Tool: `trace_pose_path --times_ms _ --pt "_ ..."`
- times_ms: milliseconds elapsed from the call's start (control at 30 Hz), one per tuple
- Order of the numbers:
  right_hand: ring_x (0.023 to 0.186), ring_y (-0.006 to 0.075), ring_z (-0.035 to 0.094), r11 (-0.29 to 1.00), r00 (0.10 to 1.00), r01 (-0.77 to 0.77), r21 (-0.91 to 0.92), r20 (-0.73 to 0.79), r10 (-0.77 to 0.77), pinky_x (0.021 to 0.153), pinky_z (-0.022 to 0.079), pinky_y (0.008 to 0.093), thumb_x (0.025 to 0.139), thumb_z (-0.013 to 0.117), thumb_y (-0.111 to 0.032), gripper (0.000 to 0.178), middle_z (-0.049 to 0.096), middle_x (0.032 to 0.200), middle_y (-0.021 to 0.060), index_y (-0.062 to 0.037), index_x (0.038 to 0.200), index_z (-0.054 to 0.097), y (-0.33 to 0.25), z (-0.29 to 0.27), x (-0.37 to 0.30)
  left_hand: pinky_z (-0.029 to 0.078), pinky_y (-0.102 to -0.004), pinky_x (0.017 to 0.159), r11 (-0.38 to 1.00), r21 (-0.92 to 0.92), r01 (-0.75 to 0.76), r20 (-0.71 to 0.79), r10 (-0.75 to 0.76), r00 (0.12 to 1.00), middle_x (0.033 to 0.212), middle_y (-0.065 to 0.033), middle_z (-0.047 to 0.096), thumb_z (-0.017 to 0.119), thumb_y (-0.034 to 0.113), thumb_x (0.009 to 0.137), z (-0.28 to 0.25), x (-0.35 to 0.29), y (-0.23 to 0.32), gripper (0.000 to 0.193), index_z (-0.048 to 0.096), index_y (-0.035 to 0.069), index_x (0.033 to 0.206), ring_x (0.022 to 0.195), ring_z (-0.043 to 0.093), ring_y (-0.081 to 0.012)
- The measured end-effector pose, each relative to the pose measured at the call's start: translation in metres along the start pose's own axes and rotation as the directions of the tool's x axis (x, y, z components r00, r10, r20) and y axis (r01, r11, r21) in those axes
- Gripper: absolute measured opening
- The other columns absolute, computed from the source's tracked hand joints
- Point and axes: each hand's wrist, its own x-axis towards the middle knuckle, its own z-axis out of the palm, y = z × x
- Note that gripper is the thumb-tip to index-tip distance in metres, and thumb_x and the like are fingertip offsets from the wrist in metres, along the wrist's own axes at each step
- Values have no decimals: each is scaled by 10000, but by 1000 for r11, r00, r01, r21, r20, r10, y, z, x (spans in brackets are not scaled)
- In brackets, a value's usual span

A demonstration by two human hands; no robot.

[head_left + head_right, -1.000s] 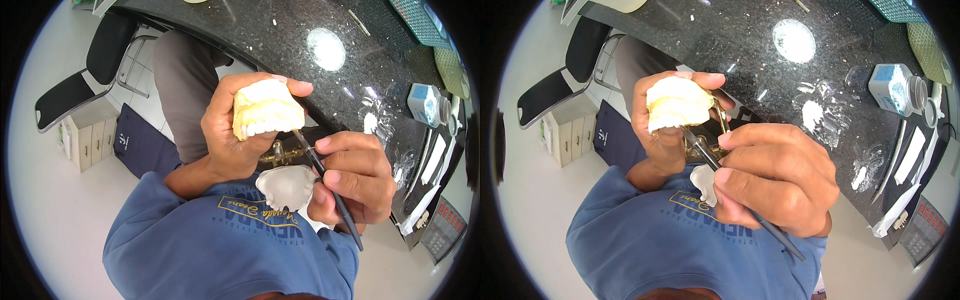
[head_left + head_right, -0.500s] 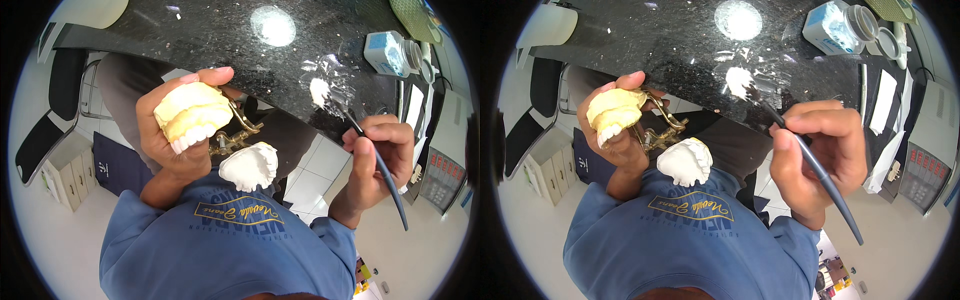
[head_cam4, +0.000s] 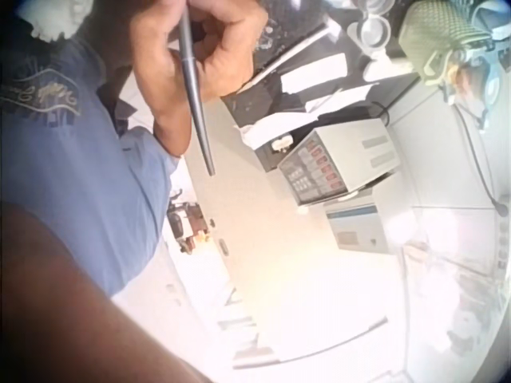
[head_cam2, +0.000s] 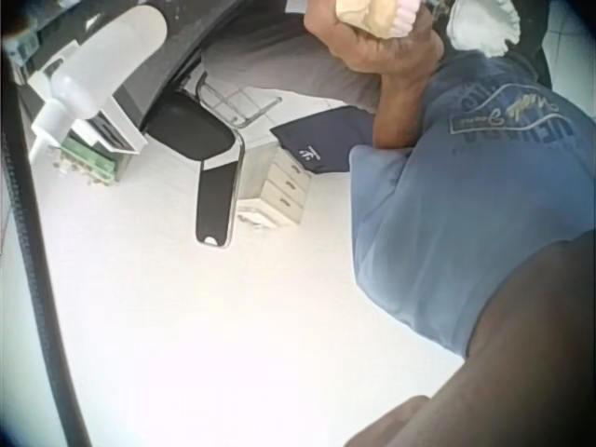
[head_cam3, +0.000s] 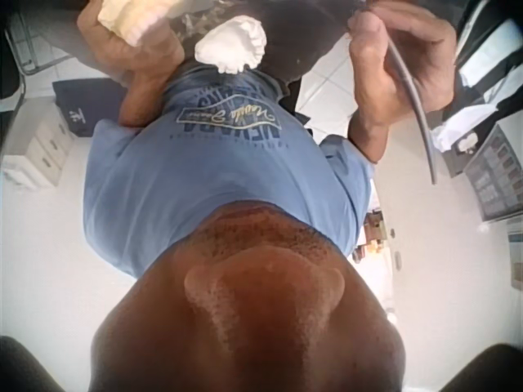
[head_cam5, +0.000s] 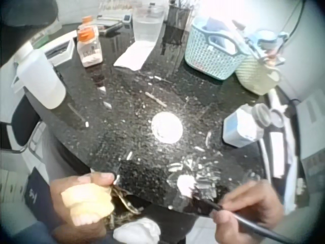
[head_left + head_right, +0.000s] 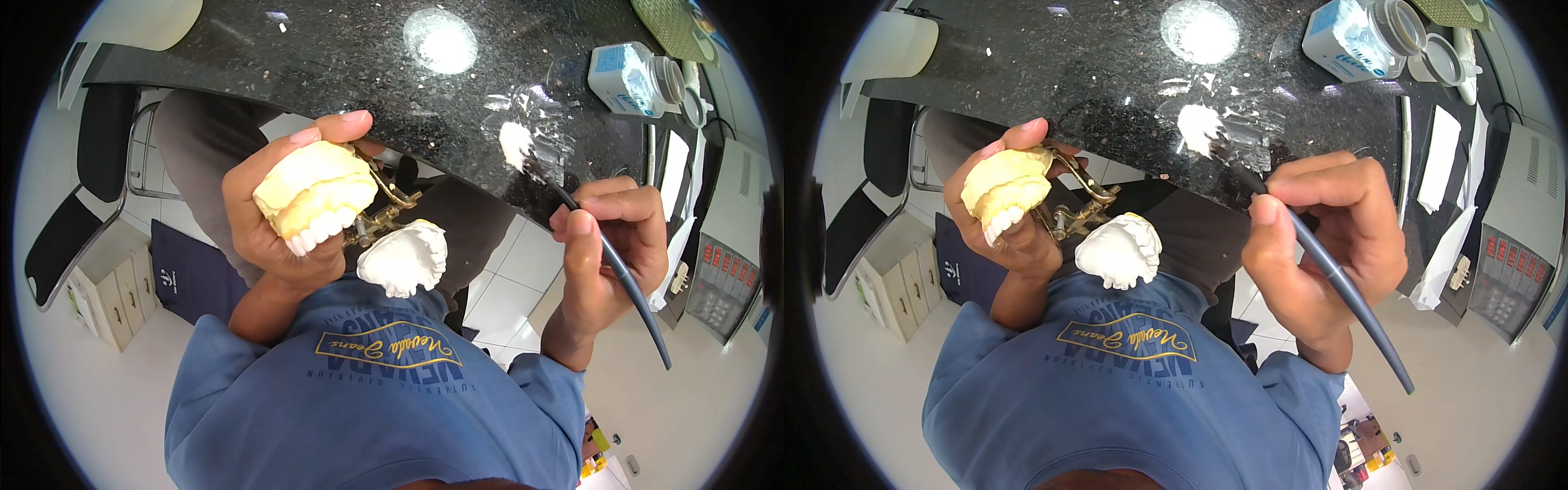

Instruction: The person holds a yellow dental model and uses a brush to apply a white substance to the prosthetic teeth and gums. They place the model into a metal articulator to check alignment and then continue using the brush to apply the substance to different parts of the model.

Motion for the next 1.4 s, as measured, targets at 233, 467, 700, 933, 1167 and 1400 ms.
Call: trace_pose_path --times_ms 233,467,700,933,1167,1400 --pt "638 94 510 999 999 -47 -5 17 47 553 408 208 740 649 75 165 581 764 100 10 852 547 -4 -2 0 588 -386 708 1000 -1 -27 -2 27 1000 1074 -315 589 537 515 901 1 -2 -2 615 385 -15 1174 784 670 -304" --pt "643 96 506 998 999 -32 51 16 31 566 409 206 750 651 66 155 579 764 99 9 846 543 0 -1 0 573 -348 722 993 -69 -96 1 96 995 1079 -343 587 608 310 886 1 -1 -11 526 387 -62 1186 815 665 -286" --pt "648 145 589 972 981 178 156 52 -188 536 495 221 786 709 -34 195 585 849 153 9 890 549 -6 6 -1 573 -330 731 971 -152 -185 35 193 981 1088 -359 587 690 88 847 -4 4 -12 476 409 -84 1191 828 668 -259" --pt "659 217 633 878 836 352 323 313 -450 553 527 274 702 772 -9 273 601 812 149 -10 921 609 -9 30 9 571 -295 665 973 -120 -198 48 205 977 1071 -351 599 690 79 846 -7 6 -7 472 414 -89 1190 777 674 -222" --pt "613 206 622 861 846 403 309 233 -480 525 519 279 706 776 -32 209 607 761 100 -22 846 620 -5 49 8 560 -267 634 978 -95 -187 52 192 980 1051 -348 610 708 50 824 -5 7 -3 480 421 -92 1182 730 670 -190" --pt "576 199 616 856 847 430 288 199 -493 491 513 277 704 770 -35 170 606 719 102 -17 796 627 -4 53 7 556 -255 628 978 -93 -187 38 192 981 1053 -338 616 719 45 814 -5 7 -4 486 425 -88 1177 717 666 -170"
